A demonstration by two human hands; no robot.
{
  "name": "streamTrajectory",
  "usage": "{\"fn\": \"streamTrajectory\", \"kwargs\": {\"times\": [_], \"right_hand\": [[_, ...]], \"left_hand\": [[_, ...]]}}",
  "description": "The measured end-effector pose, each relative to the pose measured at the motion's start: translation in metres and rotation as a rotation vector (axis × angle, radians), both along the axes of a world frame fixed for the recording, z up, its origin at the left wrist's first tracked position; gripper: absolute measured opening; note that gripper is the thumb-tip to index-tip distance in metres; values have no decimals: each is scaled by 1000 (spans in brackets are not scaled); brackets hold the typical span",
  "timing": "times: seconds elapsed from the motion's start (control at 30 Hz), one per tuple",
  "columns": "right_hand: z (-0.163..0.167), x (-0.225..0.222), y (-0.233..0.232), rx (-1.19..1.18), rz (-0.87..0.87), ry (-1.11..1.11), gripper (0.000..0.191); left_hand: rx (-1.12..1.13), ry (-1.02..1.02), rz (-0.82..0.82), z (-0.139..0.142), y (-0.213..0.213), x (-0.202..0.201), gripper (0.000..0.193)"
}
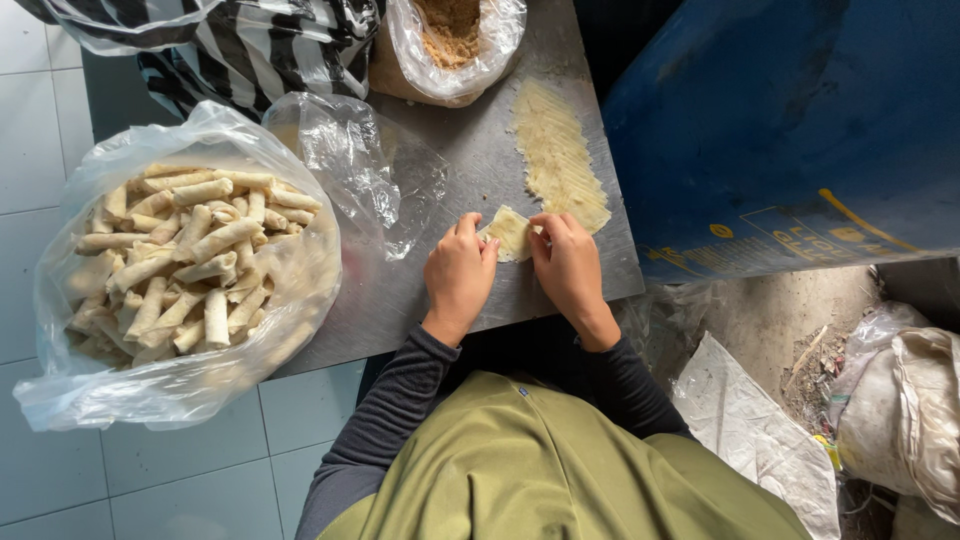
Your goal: The person spoons brown filling from a bag onto a triangular pastry wrapper using a small stick, folds the wrapper over the filling, rolls it into a cylinder by hand, and places the finished roll into a plastic bag with other completed rolls.
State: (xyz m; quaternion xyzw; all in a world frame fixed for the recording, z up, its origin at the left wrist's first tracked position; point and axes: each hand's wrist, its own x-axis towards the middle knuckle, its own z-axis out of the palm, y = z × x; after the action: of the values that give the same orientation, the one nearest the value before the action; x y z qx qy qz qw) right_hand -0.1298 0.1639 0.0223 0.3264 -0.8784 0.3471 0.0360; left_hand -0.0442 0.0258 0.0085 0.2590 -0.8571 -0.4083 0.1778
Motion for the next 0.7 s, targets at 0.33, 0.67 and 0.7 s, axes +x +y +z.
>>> {"fn": "streamTrajectory", "kwargs": {"times": [0.33, 0.67, 0.7], "right_hand": [[-14, -5, -7, 51, 3, 128, 15], [45, -54, -39, -242, 148, 280, 32], [52, -64, -51, -277, 175, 312, 32]], "left_hand": [[-235, -41, 40, -3, 9, -4, 16], [-110, -37, 6, -5, 7, -3, 18], [-104, -35, 5, -5, 7, -1, 17]]}}
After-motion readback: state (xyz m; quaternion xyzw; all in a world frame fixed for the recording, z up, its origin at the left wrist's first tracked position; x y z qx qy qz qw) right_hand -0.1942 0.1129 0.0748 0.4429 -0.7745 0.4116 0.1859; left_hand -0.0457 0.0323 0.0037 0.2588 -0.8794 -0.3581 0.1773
